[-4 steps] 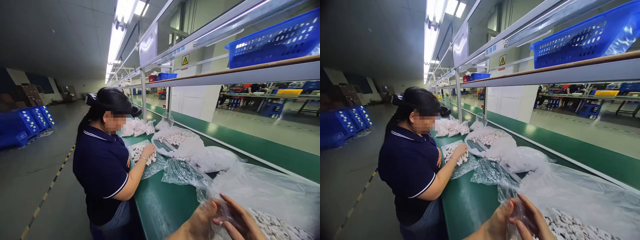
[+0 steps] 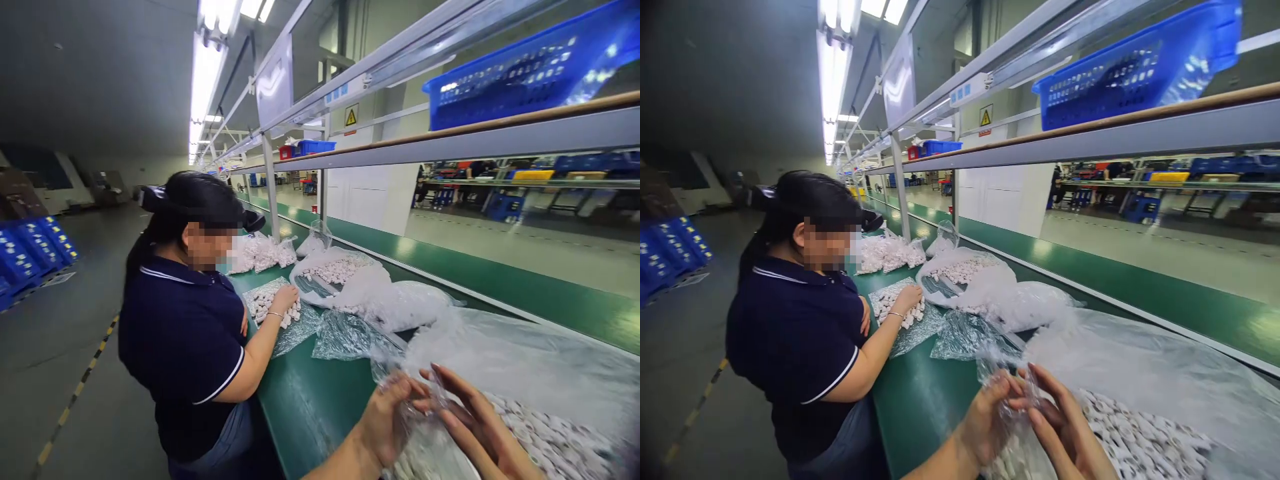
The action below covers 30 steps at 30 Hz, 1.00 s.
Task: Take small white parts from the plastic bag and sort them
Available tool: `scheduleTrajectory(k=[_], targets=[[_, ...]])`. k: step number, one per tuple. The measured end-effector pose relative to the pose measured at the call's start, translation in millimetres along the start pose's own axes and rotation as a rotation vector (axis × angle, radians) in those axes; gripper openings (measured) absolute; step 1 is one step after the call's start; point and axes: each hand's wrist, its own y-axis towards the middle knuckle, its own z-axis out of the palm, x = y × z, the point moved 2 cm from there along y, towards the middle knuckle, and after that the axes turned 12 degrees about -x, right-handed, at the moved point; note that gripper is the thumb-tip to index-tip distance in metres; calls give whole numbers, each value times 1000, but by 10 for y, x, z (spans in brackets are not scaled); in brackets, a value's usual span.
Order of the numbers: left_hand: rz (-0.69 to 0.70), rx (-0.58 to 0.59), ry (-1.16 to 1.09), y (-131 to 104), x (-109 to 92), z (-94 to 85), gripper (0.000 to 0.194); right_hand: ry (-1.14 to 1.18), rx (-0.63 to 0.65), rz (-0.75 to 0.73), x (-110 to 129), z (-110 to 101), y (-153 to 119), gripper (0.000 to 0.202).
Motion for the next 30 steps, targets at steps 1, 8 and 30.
scheduleTrajectory(k=[1,8,30], targets=[[31,-9,-17,-16,-30,21,26,33,-32,47,57,0,-12,60],[-60,-97,-98,-64,-123,17,19,694,-20,395,142,57,33,49],[470,89,884,-272,-102,104,27,-9,21,-6,87,141,-39,62]])
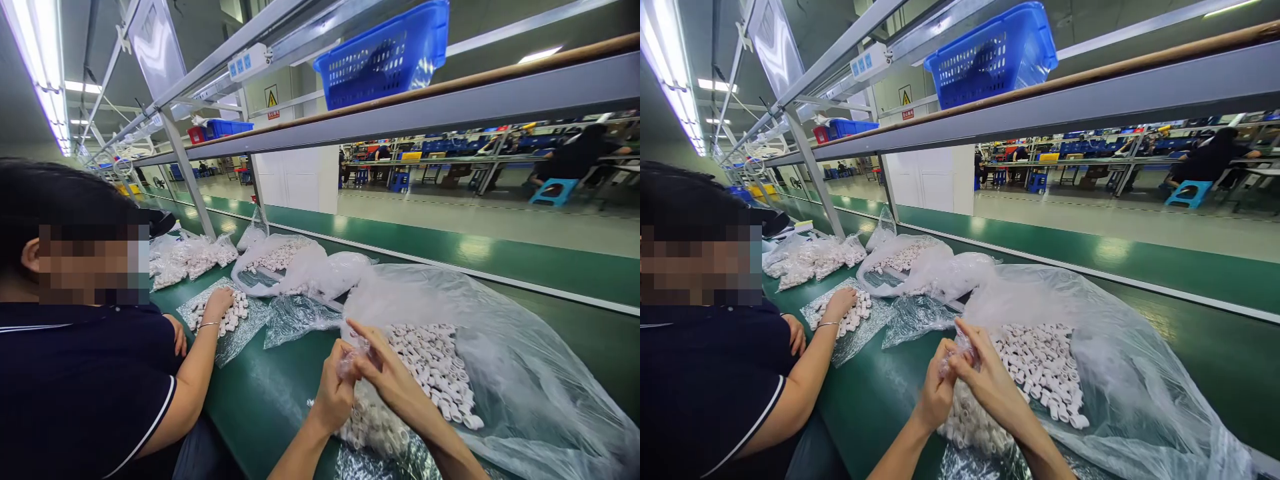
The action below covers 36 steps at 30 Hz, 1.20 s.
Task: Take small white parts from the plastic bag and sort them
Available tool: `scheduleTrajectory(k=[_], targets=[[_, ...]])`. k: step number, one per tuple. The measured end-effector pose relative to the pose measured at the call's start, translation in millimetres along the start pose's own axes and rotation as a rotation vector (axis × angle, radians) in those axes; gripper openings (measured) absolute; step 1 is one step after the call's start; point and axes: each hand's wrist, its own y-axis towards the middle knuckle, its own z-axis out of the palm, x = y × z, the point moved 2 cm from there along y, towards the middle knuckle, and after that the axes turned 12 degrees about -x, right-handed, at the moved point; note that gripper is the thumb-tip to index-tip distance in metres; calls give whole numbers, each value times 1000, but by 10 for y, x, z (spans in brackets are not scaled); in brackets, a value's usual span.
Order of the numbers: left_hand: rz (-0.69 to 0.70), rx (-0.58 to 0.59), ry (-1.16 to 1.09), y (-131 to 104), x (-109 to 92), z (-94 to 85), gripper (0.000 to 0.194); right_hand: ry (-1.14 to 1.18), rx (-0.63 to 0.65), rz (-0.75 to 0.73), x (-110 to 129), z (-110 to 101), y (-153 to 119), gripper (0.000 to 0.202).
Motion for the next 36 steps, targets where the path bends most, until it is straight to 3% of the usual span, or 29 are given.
scheduleTrajectory(k=[3,8,11,14,17,20,23,30,33,36], targets=[[22,4,67,-22,41,7,26,-167,26,-119,-20,56,-20,56],[-25,54,74,11,-35,53,24,-118,20,-156,-55,20,38,40],[-138,110,-50,46,-47,45,29,-40,3,-72,-23,-39,64,40],[-286,125,-278,86,-6,6,23,65,63,30,40,-70,52,42],[-467,92,-445,117,50,-26,19,78,186,-60,153,-88,21,38],[-602,55,-480,137,98,-39,19,-125,301,-239,239,-115,-27,33],[-615,28,-380,150,148,-50,13,-408,329,-316,156,-129,-84,29],[-425,-51,-175,91,229,-62,15,-1229,79,-487,-310,-53,-170,16],[-398,-46,-171,83,233,-59,26,-1378,7,-543,-312,-53,-214,16],[-460,-74,-178,104,251,-59,34,-1390,-50,-625,-286,-50,-293,19]])
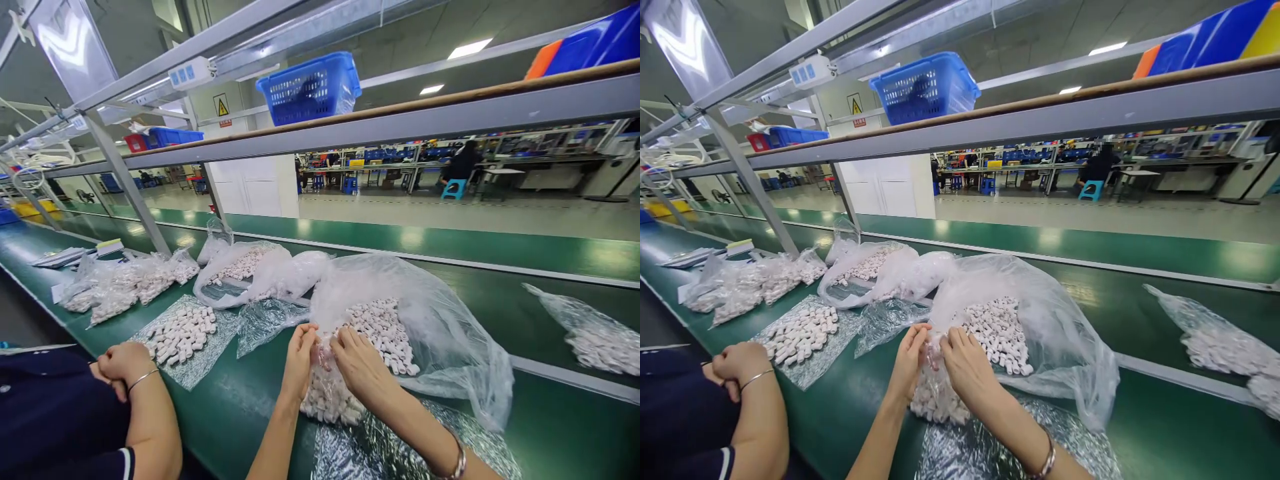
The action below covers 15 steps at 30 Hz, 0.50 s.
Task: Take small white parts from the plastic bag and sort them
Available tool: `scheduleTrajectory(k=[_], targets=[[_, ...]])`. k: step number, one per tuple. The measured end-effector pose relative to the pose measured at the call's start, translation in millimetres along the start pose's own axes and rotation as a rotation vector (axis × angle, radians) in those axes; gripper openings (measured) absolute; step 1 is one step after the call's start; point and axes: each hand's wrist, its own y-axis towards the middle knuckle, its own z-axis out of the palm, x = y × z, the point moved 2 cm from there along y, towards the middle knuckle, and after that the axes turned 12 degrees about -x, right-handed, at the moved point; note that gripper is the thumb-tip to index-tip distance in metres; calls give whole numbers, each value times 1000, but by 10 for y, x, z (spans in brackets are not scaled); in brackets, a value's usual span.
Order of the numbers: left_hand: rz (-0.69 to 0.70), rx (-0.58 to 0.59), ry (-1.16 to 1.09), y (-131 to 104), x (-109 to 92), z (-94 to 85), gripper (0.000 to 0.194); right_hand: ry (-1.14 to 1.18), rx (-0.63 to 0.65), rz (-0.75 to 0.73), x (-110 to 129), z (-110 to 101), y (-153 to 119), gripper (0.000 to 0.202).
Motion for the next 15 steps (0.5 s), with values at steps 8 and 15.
scheduleTrajectory(k=[8,15], targets=[[-156,210,3,-6,36,39,37,37,-98,-35,50,-6,-201,20],[-220,266,-59,9,64,-16,32,169,-104,9,60,-58,-242,19]])
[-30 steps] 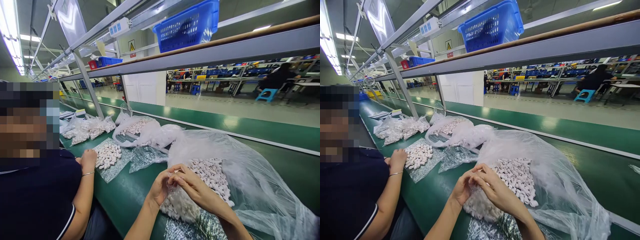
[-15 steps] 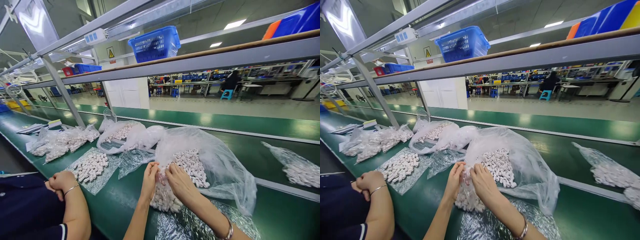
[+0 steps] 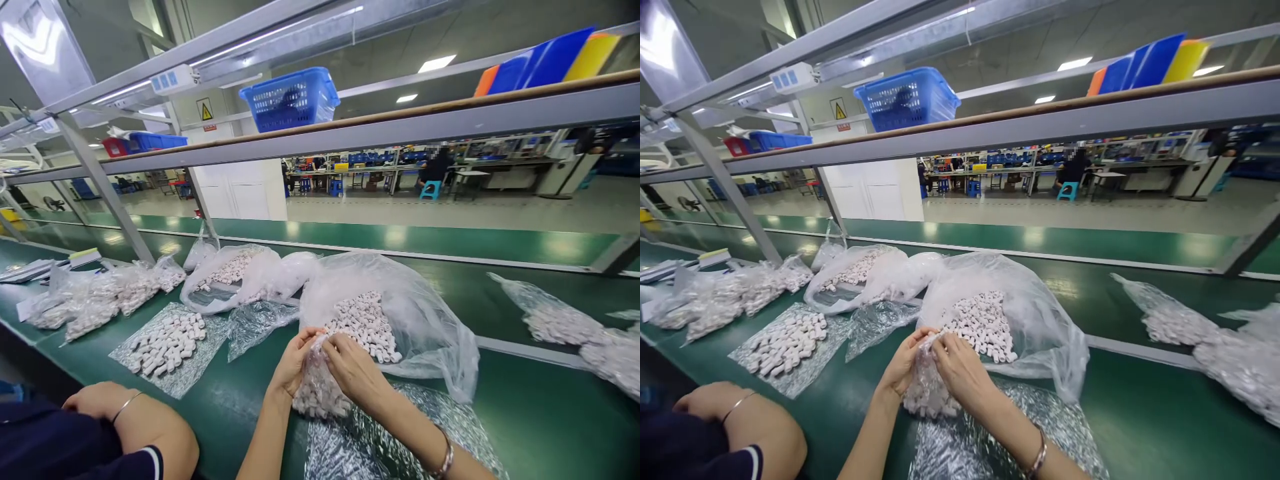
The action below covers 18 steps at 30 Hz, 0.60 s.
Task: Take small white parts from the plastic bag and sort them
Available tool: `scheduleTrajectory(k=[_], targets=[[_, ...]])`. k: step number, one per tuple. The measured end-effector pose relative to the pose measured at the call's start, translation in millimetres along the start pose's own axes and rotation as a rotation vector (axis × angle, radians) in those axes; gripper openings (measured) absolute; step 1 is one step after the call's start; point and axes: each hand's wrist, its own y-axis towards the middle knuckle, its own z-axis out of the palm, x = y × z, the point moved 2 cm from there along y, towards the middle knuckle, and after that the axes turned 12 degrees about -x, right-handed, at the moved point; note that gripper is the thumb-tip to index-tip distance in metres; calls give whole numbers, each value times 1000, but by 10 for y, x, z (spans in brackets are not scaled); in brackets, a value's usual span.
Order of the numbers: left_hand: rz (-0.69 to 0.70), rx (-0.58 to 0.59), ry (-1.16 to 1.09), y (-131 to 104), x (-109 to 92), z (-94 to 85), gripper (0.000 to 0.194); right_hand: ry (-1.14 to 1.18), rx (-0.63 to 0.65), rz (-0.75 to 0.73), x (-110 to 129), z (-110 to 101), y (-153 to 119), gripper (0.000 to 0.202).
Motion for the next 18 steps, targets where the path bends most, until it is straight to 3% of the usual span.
scheduleTrajectory(k=[12,18], targets=[[-135,22,-41,-94,84,38,32,39,-72,126,50,-111,-68,14],[-149,5,-38,-126,91,46,34,22,-78,45,81,-81,-88,7]])
